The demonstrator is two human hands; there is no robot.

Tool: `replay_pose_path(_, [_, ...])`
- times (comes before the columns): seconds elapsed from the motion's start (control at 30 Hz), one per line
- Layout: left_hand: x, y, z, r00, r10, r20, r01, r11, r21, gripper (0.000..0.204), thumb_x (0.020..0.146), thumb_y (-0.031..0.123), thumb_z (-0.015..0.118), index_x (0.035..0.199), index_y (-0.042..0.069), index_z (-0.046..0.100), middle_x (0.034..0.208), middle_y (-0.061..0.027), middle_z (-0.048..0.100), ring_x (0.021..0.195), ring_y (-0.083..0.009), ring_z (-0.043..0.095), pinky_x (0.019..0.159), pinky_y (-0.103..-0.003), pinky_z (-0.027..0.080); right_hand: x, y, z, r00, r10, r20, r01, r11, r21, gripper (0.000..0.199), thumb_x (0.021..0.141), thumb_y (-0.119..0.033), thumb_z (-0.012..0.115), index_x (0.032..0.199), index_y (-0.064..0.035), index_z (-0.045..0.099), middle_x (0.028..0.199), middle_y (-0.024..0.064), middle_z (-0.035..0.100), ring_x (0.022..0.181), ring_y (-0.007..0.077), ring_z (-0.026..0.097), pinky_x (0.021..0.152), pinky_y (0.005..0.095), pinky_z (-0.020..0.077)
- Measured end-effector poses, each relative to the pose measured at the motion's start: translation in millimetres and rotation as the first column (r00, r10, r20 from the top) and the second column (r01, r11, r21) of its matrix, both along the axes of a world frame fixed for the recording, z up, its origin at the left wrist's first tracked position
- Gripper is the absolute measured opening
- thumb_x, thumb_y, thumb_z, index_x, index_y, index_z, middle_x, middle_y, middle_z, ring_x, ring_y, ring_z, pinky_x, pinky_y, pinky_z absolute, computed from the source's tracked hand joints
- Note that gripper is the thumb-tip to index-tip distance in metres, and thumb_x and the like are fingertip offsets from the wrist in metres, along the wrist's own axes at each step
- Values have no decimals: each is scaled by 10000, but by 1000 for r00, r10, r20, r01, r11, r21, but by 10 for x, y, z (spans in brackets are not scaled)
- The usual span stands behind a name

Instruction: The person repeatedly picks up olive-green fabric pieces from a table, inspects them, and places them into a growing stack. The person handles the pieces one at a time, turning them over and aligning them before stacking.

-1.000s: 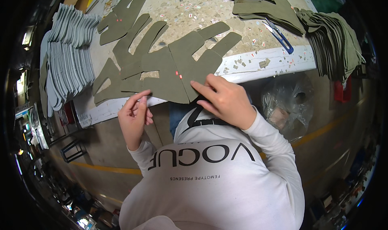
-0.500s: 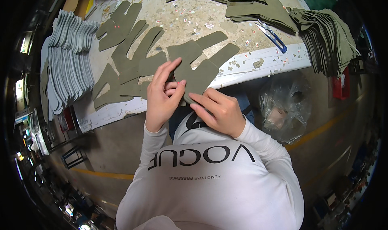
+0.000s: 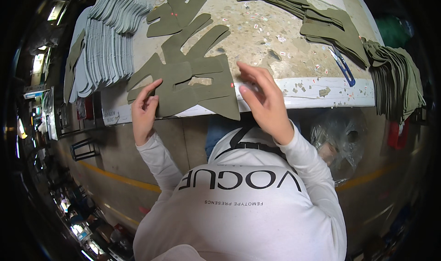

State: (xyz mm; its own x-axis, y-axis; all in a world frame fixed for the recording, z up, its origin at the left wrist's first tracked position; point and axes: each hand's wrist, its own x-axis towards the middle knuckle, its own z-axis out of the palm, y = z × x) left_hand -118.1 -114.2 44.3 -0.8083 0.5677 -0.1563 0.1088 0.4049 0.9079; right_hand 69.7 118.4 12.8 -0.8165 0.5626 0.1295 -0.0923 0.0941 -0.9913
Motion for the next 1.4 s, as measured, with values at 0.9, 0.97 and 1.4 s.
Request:
replay_pose_path(0.9, [544, 223, -224, 983, 185, -7, -180, 964, 194, 356, 892, -45, 607, 1248, -28, 611, 918, -102, 702, 720, -55, 628, 628, -190, 509, 489, 671, 1180, 959, 278, -52, -281, 956, -84, 661, 844, -155, 641, 1377, 162, 412, 1392, 231, 463, 1250, 254, 524, 1064, 324, 375])
replay_pose_path(0.97, [552, 188, -234, 984, 177, 16, -177, 969, 170, 351, 893, -46, 604, 1244, -30, 612, 878, -84, 700, 713, -51, 622, 626, -182, 501, 366, 546, 1154, 946, 311, -95, -323, 932, -167, 607, 835, -112, 636, 1353, 150, 459, 1382, 221, 468, 1248, 259, 520, 1063, 324, 374])
replay_pose_path(1.4, [558, 156, -248, 981, 189, 30, -191, 963, 190, 351, 882, -105, 557, 1221, -40, 622, 802, -56, 690, 718, -47, 617, 654, -177, 501, 221, 657, 204, 933, 208, 295, -177, 976, -126, 496, 887, 54, 547, 1380, 6, 515, 1367, 96, 520, 1132, 145, 550, 973, 273, 426])
